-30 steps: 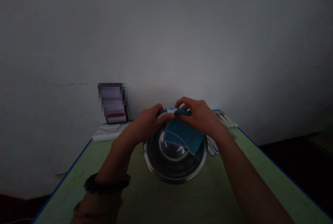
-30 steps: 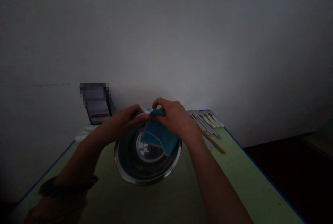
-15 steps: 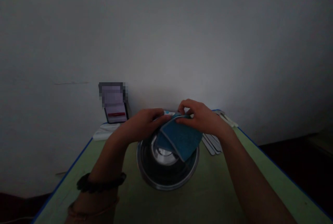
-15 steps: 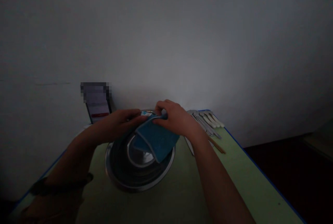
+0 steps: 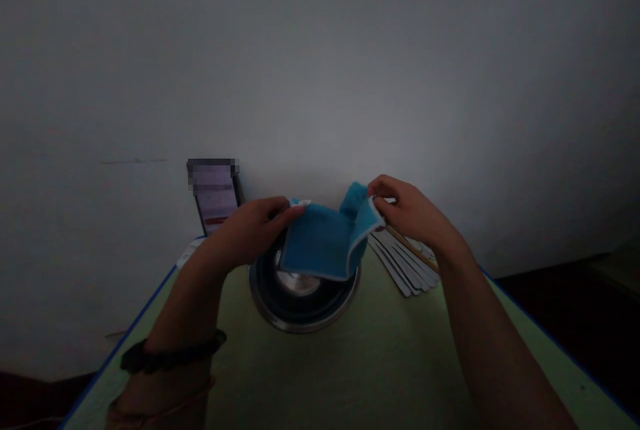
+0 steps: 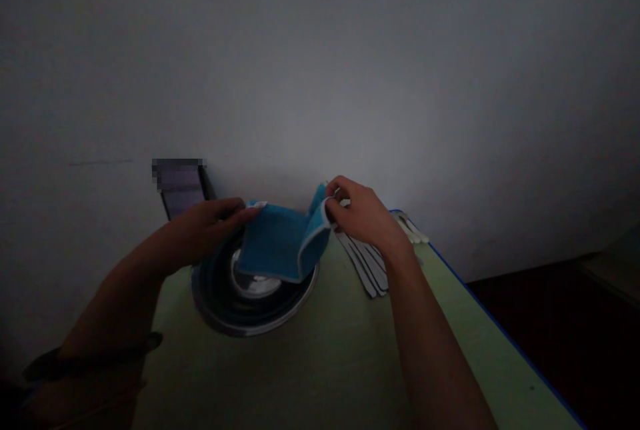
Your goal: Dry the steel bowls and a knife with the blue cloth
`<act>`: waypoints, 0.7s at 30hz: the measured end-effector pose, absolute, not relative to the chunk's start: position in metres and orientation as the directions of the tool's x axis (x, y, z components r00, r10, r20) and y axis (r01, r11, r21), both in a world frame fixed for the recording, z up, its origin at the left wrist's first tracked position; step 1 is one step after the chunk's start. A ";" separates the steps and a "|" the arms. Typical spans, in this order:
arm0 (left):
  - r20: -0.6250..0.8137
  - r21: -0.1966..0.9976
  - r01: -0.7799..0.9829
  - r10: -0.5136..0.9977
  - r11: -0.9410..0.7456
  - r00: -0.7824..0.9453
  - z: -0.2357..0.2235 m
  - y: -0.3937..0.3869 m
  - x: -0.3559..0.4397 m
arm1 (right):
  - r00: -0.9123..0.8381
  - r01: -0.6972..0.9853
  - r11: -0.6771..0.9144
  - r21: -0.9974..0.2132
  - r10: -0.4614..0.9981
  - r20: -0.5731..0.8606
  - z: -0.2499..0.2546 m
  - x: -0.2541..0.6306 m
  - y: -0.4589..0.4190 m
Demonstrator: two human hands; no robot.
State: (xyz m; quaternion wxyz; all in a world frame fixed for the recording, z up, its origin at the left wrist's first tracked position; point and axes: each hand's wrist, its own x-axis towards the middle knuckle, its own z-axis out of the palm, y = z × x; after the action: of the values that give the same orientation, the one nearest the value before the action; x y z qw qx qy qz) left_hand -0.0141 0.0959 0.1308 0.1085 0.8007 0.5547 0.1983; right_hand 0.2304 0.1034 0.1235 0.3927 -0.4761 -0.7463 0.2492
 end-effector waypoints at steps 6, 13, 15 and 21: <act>0.243 0.366 0.870 0.937 -0.329 0.252 0.129 0.100 -0.016 | -0.088 0.530 0.406 -0.744 0.899 0.428 0.116 0.236 0.111; 0.187 0.369 0.906 0.972 -0.205 0.144 0.127 0.101 -0.025 | 0.215 0.149 0.243 -0.959 0.938 0.271 0.105 0.251 0.126; 0.175 0.403 0.889 0.972 -0.219 0.160 0.127 0.100 -0.023 | 0.261 0.012 0.207 -0.978 0.944 0.203 0.107 0.253 0.126; 0.146 0.532 0.813 0.971 -0.237 0.187 0.129 0.096 -0.019 | 0.206 0.101 0.123 -0.987 0.968 0.142 0.109 0.261 0.122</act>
State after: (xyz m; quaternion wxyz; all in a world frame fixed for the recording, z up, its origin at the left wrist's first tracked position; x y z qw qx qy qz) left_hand -0.0188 0.0957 0.1287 0.1705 0.7514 0.5937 0.2320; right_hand 0.2605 0.1221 0.1086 0.5604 -0.5377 -0.4973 0.3867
